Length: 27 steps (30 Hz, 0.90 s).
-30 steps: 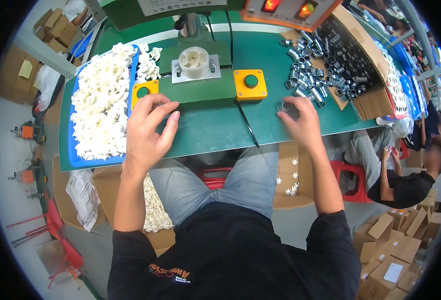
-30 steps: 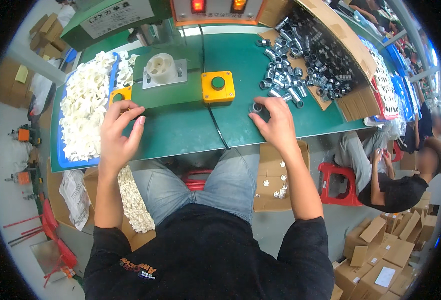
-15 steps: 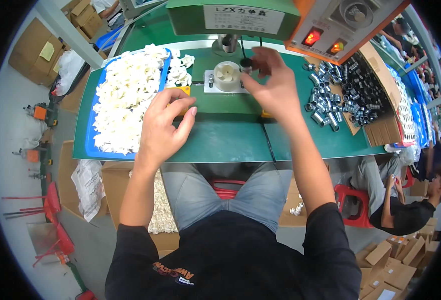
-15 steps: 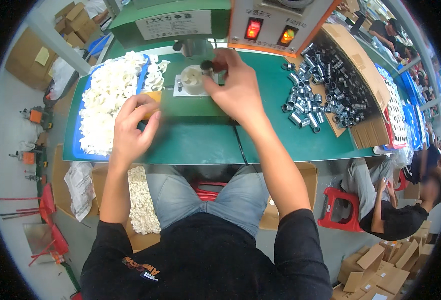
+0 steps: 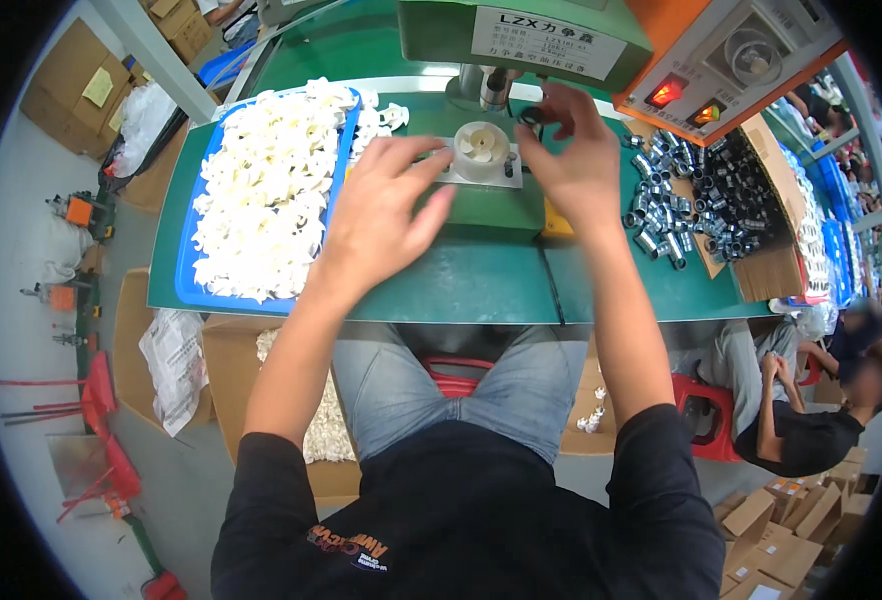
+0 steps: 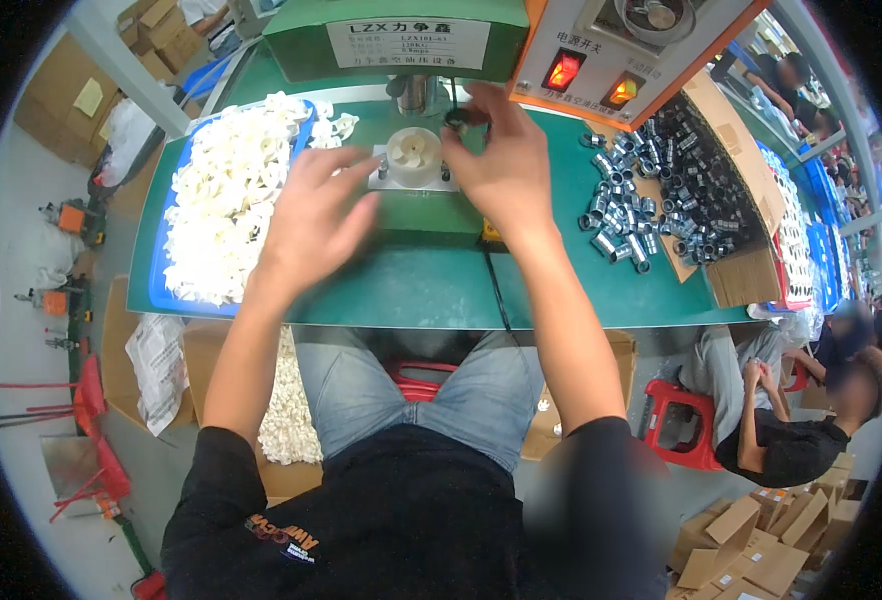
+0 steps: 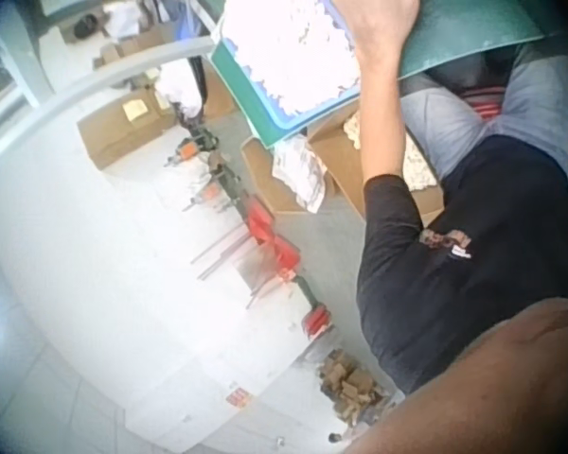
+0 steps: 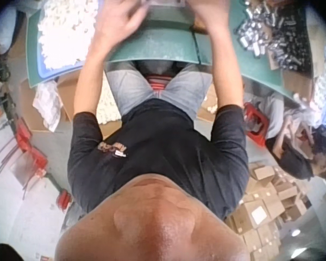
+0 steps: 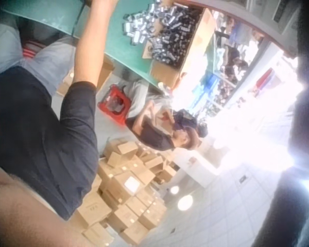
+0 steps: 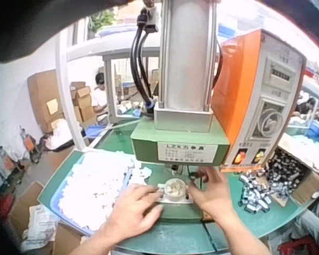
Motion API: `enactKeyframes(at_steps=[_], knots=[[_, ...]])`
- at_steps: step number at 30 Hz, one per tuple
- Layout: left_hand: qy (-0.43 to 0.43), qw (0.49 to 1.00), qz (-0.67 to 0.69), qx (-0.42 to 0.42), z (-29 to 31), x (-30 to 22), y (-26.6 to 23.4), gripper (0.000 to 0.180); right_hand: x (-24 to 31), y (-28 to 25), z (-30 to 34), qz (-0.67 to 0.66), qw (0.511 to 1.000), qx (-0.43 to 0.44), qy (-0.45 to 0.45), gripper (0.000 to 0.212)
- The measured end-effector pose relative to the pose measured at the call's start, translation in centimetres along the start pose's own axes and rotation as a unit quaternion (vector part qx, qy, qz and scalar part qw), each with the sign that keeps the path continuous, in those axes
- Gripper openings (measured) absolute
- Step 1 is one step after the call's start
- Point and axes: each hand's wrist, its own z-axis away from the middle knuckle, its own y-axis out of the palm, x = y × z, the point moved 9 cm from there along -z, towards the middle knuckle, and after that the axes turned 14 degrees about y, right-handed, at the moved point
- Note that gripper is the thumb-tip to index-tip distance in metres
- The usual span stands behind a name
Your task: Assembling small plastic parts into metal rings using a bench-top press machine.
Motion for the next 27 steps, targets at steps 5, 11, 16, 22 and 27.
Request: enactKeyframes(at_steps=[5,11,16,22,27], knots=[[0.04,0.998,-0.044,0.033,-2.0,0.0,4.1,0.035,-0.3,-1.5,6.7,0.039,0.994,0.03,-0.096,0.034],[0.066,0.996,-0.05,0.044,-3.0,-0.4,4.8,0.033,-0.5,0.6,13.8,0.091,0.966,0.18,-0.161,0.035],[0.015,0.993,-0.11,0.041,-2.7,-1.4,2.0,0.036,-3.1,1.7,15.4,0.124,0.961,0.207,-0.133,0.041],[-0.072,0.981,-0.159,0.089,3.1,0.4,-1.1,0.032,-2.2,-6.1,13.4,0.065,0.988,0.077,-0.114,0.036],[-0.094,0.982,-0.138,0.092,4.7,0.7,-1.5,0.032,-2.5,-20.0,8.7,0.206,0.939,-0.233,-0.146,0.035]])
